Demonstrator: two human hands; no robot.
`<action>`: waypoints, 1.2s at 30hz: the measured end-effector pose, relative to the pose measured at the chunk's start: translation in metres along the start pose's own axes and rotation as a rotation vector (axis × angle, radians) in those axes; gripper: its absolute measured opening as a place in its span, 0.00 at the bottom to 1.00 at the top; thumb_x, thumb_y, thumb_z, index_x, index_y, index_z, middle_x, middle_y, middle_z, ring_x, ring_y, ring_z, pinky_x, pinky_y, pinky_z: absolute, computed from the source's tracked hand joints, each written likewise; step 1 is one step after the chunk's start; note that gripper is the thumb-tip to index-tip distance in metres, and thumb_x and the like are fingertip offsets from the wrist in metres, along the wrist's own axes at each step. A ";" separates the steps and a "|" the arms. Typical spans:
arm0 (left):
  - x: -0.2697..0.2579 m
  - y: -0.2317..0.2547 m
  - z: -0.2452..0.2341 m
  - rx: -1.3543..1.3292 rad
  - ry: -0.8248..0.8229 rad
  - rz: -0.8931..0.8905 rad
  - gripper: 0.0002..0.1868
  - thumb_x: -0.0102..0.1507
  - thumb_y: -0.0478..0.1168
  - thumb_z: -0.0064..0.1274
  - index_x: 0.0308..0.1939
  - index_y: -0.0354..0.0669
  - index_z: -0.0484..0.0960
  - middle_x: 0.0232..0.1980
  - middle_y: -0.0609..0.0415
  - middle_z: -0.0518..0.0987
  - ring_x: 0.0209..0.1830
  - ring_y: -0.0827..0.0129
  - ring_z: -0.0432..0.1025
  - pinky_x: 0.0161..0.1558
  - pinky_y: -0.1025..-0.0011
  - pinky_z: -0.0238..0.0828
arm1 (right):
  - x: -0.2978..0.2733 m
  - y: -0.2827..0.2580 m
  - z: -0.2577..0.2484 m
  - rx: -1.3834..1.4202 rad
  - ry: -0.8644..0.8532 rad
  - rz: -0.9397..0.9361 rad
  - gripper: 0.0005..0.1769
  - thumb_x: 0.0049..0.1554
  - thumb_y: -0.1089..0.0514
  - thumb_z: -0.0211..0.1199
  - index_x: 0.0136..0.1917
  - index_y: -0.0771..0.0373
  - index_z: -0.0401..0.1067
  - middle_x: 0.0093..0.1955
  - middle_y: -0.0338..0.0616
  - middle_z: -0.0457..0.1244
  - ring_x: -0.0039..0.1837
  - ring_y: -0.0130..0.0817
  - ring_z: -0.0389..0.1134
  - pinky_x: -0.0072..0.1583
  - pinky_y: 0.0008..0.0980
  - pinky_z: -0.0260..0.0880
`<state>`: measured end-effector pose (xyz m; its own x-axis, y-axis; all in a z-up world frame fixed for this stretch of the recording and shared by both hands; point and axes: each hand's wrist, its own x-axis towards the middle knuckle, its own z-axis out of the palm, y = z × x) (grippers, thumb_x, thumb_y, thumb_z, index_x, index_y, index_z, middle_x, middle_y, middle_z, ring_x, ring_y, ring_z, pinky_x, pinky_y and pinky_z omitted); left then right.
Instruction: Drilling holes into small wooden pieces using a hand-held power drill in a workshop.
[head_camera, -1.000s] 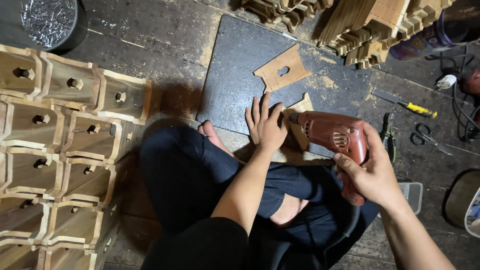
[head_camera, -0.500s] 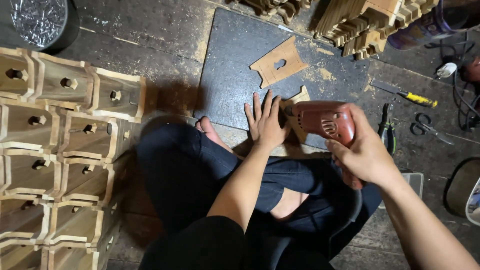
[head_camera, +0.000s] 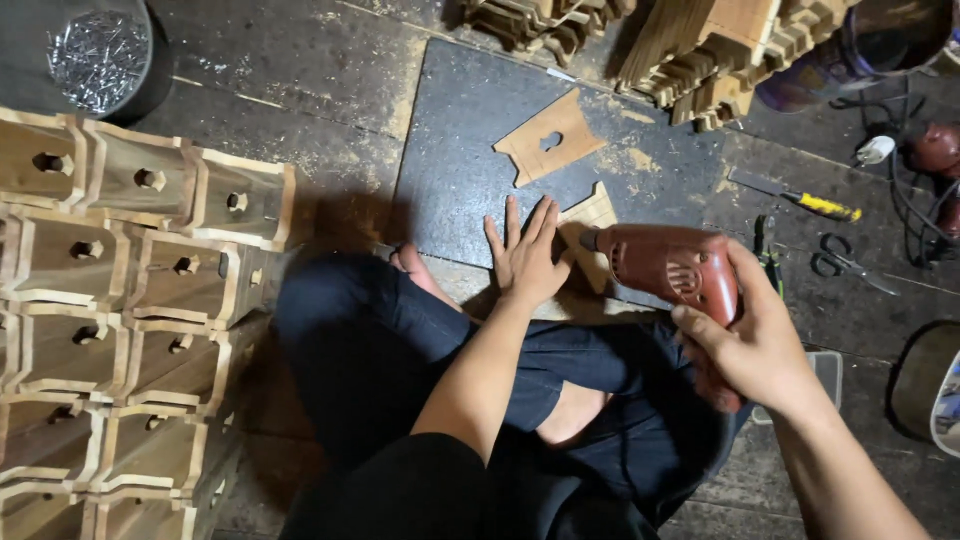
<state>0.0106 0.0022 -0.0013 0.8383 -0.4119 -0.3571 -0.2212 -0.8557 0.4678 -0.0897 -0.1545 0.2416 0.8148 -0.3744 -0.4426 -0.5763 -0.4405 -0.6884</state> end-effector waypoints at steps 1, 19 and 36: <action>0.001 0.002 -0.002 -0.001 0.002 0.003 0.49 0.62 0.62 0.48 0.85 0.62 0.47 0.88 0.73 0.42 0.88 0.49 0.21 0.77 0.34 0.08 | -0.002 0.001 -0.001 -0.001 0.003 -0.001 0.44 0.55 0.66 0.66 0.81 0.59 0.55 0.58 0.50 0.63 0.33 0.38 0.65 0.36 0.36 0.70; 0.001 0.000 0.006 0.021 0.040 0.017 0.51 0.62 0.68 0.45 0.85 0.58 0.48 0.88 0.70 0.44 0.87 0.47 0.22 0.77 0.33 0.10 | -0.007 0.018 0.006 0.126 -0.005 0.090 0.44 0.56 0.69 0.64 0.82 0.57 0.52 0.56 0.56 0.64 0.31 0.48 0.66 0.32 0.43 0.70; -0.009 0.015 -0.033 0.061 -0.150 -0.030 0.62 0.57 0.69 0.55 0.86 0.59 0.37 0.89 0.65 0.31 0.86 0.45 0.16 0.76 0.29 0.10 | 0.003 0.003 0.007 -0.345 -0.113 0.048 0.48 0.54 0.56 0.65 0.83 0.47 0.50 0.65 0.44 0.68 0.60 0.42 0.71 0.64 0.38 0.65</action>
<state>0.0162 0.0032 0.0357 0.7624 -0.4240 -0.4888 -0.2307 -0.8839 0.4068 -0.0884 -0.1516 0.2340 0.7770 -0.3169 -0.5439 -0.5855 -0.6812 -0.4395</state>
